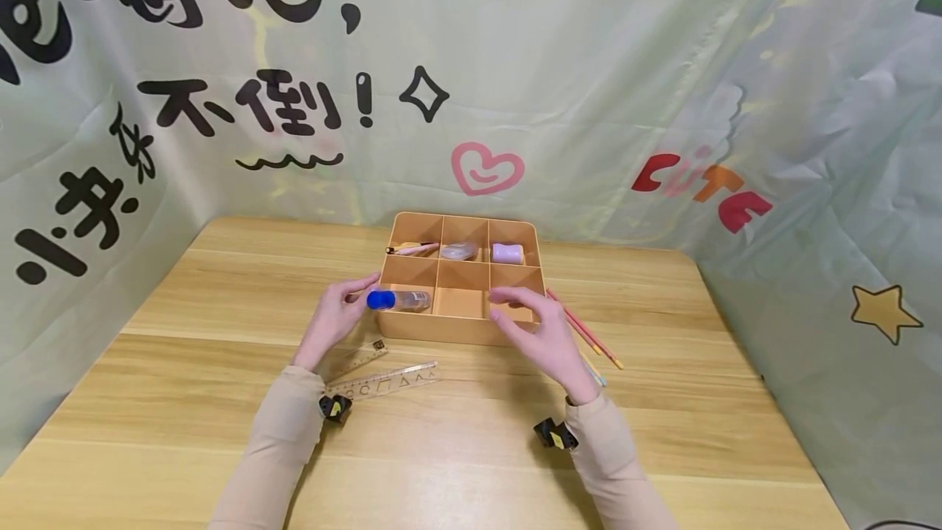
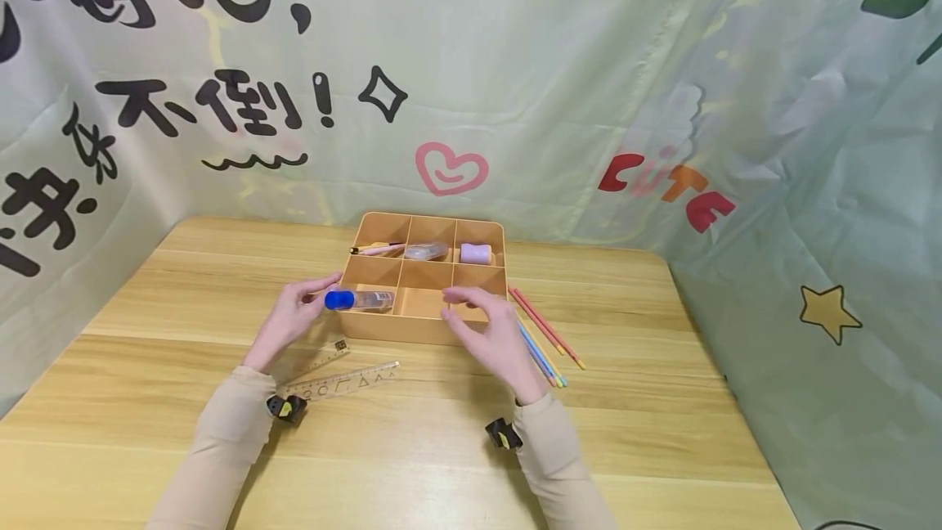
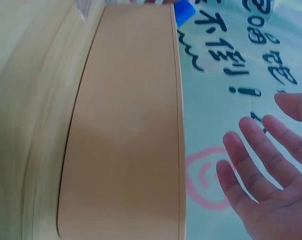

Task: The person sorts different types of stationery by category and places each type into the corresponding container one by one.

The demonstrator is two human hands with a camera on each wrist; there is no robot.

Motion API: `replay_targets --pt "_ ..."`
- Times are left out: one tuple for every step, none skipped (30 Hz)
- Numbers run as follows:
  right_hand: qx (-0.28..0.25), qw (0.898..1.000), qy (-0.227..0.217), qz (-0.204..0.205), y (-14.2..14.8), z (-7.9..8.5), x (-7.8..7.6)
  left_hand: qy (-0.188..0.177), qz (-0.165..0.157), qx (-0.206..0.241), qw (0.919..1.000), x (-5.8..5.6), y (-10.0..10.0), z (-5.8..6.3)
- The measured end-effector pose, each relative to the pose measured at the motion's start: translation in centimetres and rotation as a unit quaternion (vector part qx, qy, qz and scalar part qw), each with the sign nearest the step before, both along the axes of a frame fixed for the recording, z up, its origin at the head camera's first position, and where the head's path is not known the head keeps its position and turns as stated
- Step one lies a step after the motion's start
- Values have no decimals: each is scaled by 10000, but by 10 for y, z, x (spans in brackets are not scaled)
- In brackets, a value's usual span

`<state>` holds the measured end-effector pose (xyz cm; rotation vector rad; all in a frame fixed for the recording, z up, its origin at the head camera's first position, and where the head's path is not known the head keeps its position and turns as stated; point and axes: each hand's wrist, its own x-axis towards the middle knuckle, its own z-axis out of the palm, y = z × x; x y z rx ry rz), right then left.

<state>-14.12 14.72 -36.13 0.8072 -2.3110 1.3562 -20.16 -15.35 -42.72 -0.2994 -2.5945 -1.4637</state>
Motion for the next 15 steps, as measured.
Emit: replay_targets --pt "47 9999 14 127 -2 -3 -1 -7 5 -1 10000 0 0 0" --pt "121 9996 1 264 -4 -7 -2 -10 9 -1 10000 0 0 0" --pt "227 9989 -20 407 -6 -11 -3 -17 6 9 10000 0 0 0" --pt "344 9978 -70 570 -7 -16 -5 -16 12 14 10000 0 0 0" --pt "483 9960 -134 737 -9 -21 -6 -13 15 18 10000 0 0 0" --pt "654 9936 -192 899 -11 -26 -7 -29 14 35 10000 1 0 0" --pt "846 9903 -275 1065 -13 -30 -8 -33 10 39 10000 1 0 0" --pt "1053 9864 -352 1212 -15 -33 -8 -25 4 38 10000 0 0 0" --pt "1240 9823 -428 1339 -17 -36 -8 -19 -1 35 10000 0 0 -1" --pt "1417 9780 -495 1449 -19 -39 -9 -2 11 22 10000 0 0 -1" --pt "1579 9738 -535 1547 -22 -41 -9 28 12 0 10000 0 1 -1" --pt "1753 9695 -565 1619 -24 -43 -9 47 13 -16 10000 0 1 0" --pt "1899 9653 -600 1690 -27 -45 -8 78 19 -41 10000 -1 1 0" --pt "2050 9610 -608 1753 -29 -47 -9 88 28 -47 9999 -1 1 0" --pt "2195 9568 -621 1805 -32 -49 -9 97 39 -55 9999 0 1 0"
